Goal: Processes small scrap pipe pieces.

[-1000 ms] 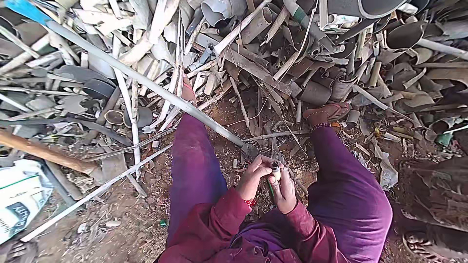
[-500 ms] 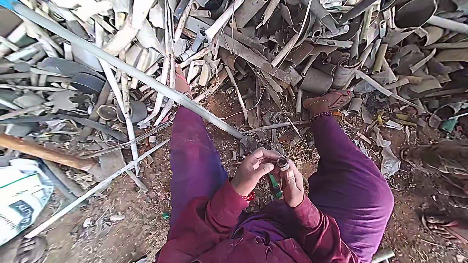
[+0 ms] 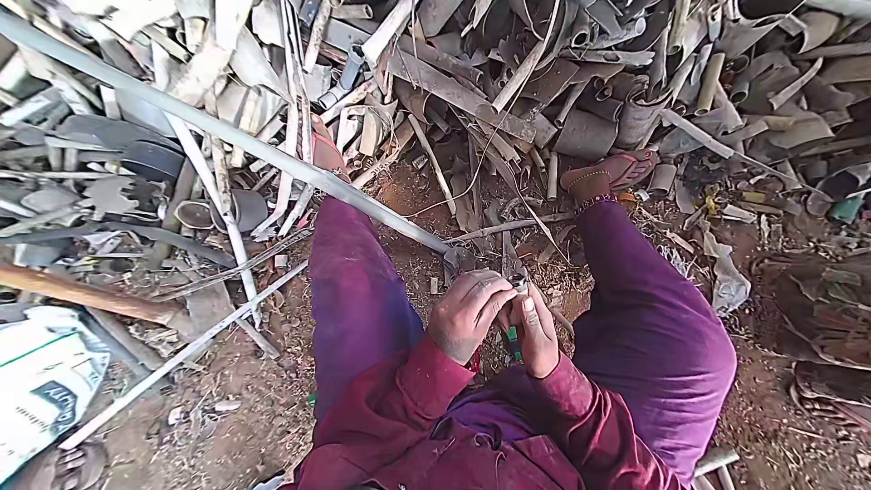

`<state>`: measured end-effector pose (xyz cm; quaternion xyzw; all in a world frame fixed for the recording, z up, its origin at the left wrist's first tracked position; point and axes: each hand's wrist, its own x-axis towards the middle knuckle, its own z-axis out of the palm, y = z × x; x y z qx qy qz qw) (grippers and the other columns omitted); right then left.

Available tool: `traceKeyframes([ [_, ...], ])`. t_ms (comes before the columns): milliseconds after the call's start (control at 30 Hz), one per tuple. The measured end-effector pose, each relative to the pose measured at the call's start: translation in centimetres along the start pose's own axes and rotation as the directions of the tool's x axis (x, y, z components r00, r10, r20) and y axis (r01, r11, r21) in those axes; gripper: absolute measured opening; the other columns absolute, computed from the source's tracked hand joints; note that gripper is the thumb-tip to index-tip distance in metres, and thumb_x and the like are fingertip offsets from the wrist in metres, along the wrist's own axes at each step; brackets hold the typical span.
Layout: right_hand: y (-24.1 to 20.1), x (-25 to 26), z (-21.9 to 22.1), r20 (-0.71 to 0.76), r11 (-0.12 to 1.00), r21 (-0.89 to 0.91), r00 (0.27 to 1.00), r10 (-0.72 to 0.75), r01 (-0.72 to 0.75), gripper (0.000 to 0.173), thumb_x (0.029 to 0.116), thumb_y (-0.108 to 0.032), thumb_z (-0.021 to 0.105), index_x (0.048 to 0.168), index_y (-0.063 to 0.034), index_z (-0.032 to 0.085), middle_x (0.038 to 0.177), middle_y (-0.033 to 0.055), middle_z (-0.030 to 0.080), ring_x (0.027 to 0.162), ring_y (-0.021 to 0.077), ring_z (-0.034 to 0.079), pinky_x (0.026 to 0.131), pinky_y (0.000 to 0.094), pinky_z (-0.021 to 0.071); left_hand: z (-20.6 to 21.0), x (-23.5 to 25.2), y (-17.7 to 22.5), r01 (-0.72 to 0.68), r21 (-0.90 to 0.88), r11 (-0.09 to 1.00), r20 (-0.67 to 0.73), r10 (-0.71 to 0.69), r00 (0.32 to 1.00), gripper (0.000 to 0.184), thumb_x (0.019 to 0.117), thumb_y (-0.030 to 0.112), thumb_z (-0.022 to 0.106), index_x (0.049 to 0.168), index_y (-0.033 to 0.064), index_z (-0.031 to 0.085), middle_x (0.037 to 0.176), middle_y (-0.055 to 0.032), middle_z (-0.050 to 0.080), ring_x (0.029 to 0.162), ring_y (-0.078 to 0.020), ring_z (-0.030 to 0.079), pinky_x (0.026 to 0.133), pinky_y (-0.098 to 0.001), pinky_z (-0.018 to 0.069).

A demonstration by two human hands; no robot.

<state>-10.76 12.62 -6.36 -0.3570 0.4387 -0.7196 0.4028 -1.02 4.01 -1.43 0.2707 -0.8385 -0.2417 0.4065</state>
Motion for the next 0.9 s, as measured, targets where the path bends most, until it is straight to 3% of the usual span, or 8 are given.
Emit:
traceKeyframes([
  [367,0.8,-0.7,0.1,-0.147,0.984,0.150,0.982,0.117,-0.094,0.027,0.1105,-0.028,0.034,0.093,-0.0195,0.054,0.064,-0.0191,0.050,0.057,-0.0067,0.048,0.058,0.0141,0.0428,2.4,-0.1,0.3,-0.096,0.310,0.946,0.100,0.068,0.993,0.013,0.0885,0.000,0.064,0.093,0.0005,0.076,0.091,-0.0163,0.076,0.083,-0.0301,0.076,0.072,-0.0369,0.0614],
  [500,0.4,0.4,-0.8,-0.226,0.956,0.264,0.956,0.187,-0.125,0.043,0.1095,-0.023,0.025,0.080,-0.0208,0.056,0.059,-0.0150,0.051,0.054,-0.0026,0.050,0.057,0.0169,0.0450,3.3,-0.4,0.5,0.271,-0.027,0.962,0.192,-0.261,0.946,0.020,0.0985,0.005,0.055,0.105,-0.0094,0.066,0.100,-0.0210,0.070,0.091,-0.0278,0.071,0.082,-0.0368,0.0587],
  [567,-0.2,1.3,-1.1,-0.239,0.908,0.391,0.936,0.256,-0.149,0.056,0.1095,-0.025,0.015,0.073,-0.0194,0.057,0.054,-0.0117,0.052,0.049,0.0007,0.052,0.054,0.0192,0.0479,3.0,-0.6,0.3,0.563,-0.298,0.771,0.348,-0.462,0.816,0.042,0.1005,0.015,0.054,0.128,-0.0165,0.051,0.112,-0.0216,0.065,0.096,-0.0194,0.067,0.084,-0.0296,0.0563],
  [667,-0.3,1.4,-1.0,-0.218,0.878,0.355,0.885,0.413,-0.322,0.047,0.1073,-0.024,0.018,0.096,-0.0131,0.063,0.073,-0.0069,0.067,0.067,0.0018,0.065,0.065,0.0221,0.0567,2.3,-0.3,0.3,0.765,-0.394,0.509,0.575,-0.513,0.637,0.051,0.1005,0.019,0.057,0.140,-0.0106,0.048,0.125,-0.0207,0.062,0.103,-0.0155,0.064,0.092,-0.0302,0.0533],
  [767,2.2,0.9,-0.7,-0.165,0.872,0.204,0.862,0.479,-0.446,0.040,0.1079,-0.017,0.027,0.125,0.0021,0.058,0.110,0.0032,0.071,0.101,0.0069,0.069,0.093,0.0288,0.0582,2.3,0.0,-0.2,0.708,-0.482,0.516,0.398,-0.592,0.701,0.039,0.0977,0.010,0.055,0.129,-0.0137,0.056,0.118,-0.0184,0.069,0.110,-0.0134,0.066,0.100,-0.0282,0.0512],
  [833,4.4,0.8,-1.1,-0.141,0.959,-0.124,0.961,0.238,-0.255,0.034,0.1090,-0.006,0.037,0.126,0.0169,0.056,0.116,0.0182,0.068,0.104,0.0129,0.069,0.094,0.0235,0.0548,1.1,1.2,0.2,0.690,-0.642,0.334,0.312,-0.708,0.633,0.038,0.0999,0.000,0.050,0.133,-0.0178,0.045,0.114,-0.0174,0.067,0.104,-0.0118,0.067,0.095,-0.0260,0.0534],
  [867,4.8,1.8,-1.4,-0.066,0.949,-0.306,0.992,-0.105,0.080,0.031,0.1056,0.000,0.046,0.116,0.0264,0.056,0.107,0.0325,0.068,0.098,0.0227,0.071,0.089,0.0223,0.0531,0.4,1.9,0.5,0.674,-0.701,0.231,0.297,-0.765,0.571,0.035,0.1023,-0.002,0.047,0.135,-0.0144,0.042,0.109,-0.0140,0.068,0.096,-0.0120,0.070,0.089,-0.0265,0.0572],
  [900,3.1,5.0,-1.4,0.067,0.736,-0.523,0.882,-0.467,0.429,0.032,0.0985,0.000,0.052,0.097,0.0313,0.056,0.085,0.0376,0.065,0.081,0.0246,0.071,0.080,0.0141,0.0500,-0.1,2.5,0.7,0.653,-0.739,0.165,0.285,-0.802,0.525,0.033,0.1049,0.000,0.045,0.136,-0.0097,0.042,0.103,-0.0107,0.068,0.087,-0.0129,0.071,0.081,-0.0277,0.0603],
])
